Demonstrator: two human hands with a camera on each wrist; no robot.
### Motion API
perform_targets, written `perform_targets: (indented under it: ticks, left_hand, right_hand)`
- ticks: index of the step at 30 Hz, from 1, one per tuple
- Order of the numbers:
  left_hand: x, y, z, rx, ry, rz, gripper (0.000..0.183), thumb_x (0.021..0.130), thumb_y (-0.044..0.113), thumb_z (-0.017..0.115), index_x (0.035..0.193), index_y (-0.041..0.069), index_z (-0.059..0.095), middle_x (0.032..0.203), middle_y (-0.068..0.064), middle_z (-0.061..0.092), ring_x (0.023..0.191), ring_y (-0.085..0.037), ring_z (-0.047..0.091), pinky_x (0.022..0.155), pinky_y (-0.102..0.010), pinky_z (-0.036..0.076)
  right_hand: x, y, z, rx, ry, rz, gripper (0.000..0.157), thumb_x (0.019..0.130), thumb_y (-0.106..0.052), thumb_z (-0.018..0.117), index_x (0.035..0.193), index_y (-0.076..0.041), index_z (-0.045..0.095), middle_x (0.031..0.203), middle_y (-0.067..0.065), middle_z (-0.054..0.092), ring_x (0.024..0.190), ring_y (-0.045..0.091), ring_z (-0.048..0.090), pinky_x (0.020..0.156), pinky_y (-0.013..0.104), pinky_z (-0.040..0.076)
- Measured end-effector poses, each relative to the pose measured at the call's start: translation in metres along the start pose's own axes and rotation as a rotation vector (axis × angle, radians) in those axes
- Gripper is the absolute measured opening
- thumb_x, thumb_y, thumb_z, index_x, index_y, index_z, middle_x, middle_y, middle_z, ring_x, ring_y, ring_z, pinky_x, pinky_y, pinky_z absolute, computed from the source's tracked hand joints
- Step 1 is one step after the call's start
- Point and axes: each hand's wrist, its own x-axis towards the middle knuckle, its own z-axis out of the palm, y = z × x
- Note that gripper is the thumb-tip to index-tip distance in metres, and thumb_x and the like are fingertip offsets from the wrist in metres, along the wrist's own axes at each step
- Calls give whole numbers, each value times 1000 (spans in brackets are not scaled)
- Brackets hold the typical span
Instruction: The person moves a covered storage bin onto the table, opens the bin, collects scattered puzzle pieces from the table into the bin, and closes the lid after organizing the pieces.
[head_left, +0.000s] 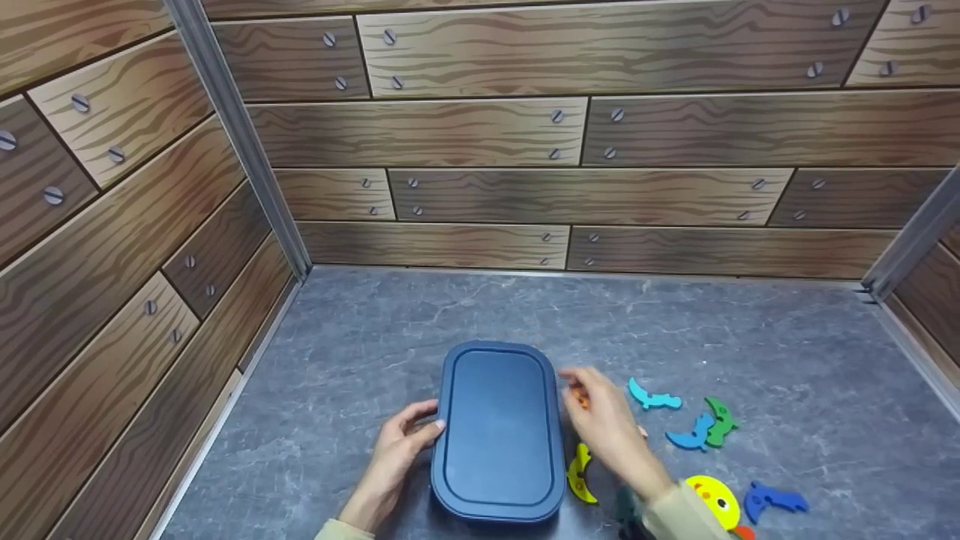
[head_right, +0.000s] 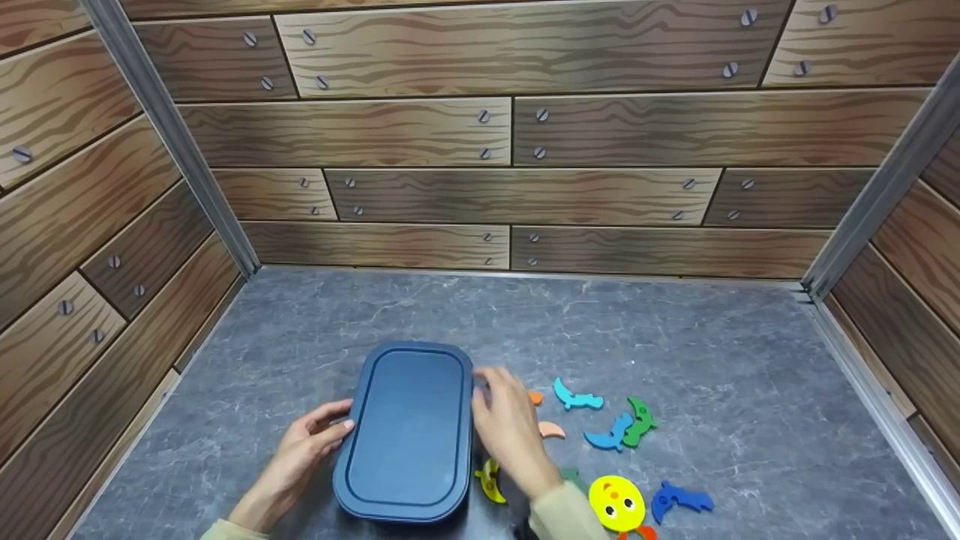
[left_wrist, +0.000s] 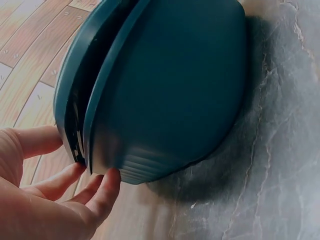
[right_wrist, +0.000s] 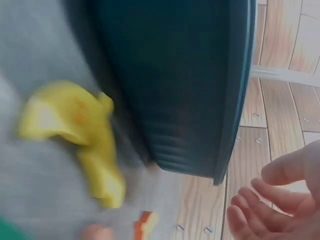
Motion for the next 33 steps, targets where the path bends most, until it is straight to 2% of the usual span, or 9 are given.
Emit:
perform_targets:
  ticks: [2,5,7,10,17,23,25,28,33]
  left_hand:
    - [-2,-1,-1,-13,-4,-3,44,86,16,67,124,-3,56,123,-17,56,98,-20,60,81,-34,52]
    - [-5,-2,-4,-37,-16,-14,44,86,16,66,124,-3,56,121,-16,56,98,-19,59,81,-34,51]
    - [-6,-3,-6,-63,-29,-31,44,86,16,66,124,-3,56,120,-15,57,98,-19,59,82,-35,50]
    - [-8,-3,-8,-114,-51,-61,44,87,17,65,125,-3,56,117,-13,58,99,-19,58,84,-36,49]
    - [-12,-3,-14,-205,-88,-115,43,88,12,61,126,-6,53,116,-12,60,99,-19,57,84,-36,48]
    - [-14,-2,-15,-241,-91,-150,43,88,9,59,128,-5,52,116,-11,60,98,-19,57,83,-36,47]
    - [-15,-1,-14,-234,-83,-144,43,88,9,59,128,-5,52,117,-11,60,99,-19,57,84,-36,47]
    - [-16,1,-10,-209,-61,-126,43,88,10,60,128,-4,53,117,-12,60,99,-18,58,83,-36,48]
    - [-19,3,-5,-102,-19,-92,41,87,9,61,125,-2,56,116,-12,58,94,-18,57,77,-35,49]
  right_hand:
    - [-14,2,0,-6,-41,52,30,88,-7,60,118,-9,64,107,4,62,88,15,59,74,33,53]
    - [-30,2,1,21,-153,170,35,88,-10,61,123,-9,60,115,6,60,89,16,60,73,34,53]
    - [-39,-1,3,61,-227,257,39,89,-14,61,128,-9,56,120,7,58,89,16,60,72,35,54]
    - [-49,-4,6,132,-280,329,45,90,-17,61,133,-8,51,125,8,56,91,15,58,74,35,54]
    - [-61,-6,7,257,-286,305,53,90,-15,61,137,-1,44,129,15,53,89,18,59,73,34,54]
    - [-63,-8,6,231,-331,330,56,90,-18,60,139,-1,41,98,7,61,83,22,64,73,40,54]
    - [-63,-9,6,215,-342,334,57,90,-19,60,140,-1,40,93,5,60,81,22,65,73,41,54]
    - [-63,-11,6,191,-350,328,59,90,-21,61,141,-1,39,93,5,59,79,19,63,72,40,54]
    - [-65,-14,5,105,-321,319,61,89,-29,62,141,-5,41,93,4,55,70,14,56,62,33,50]
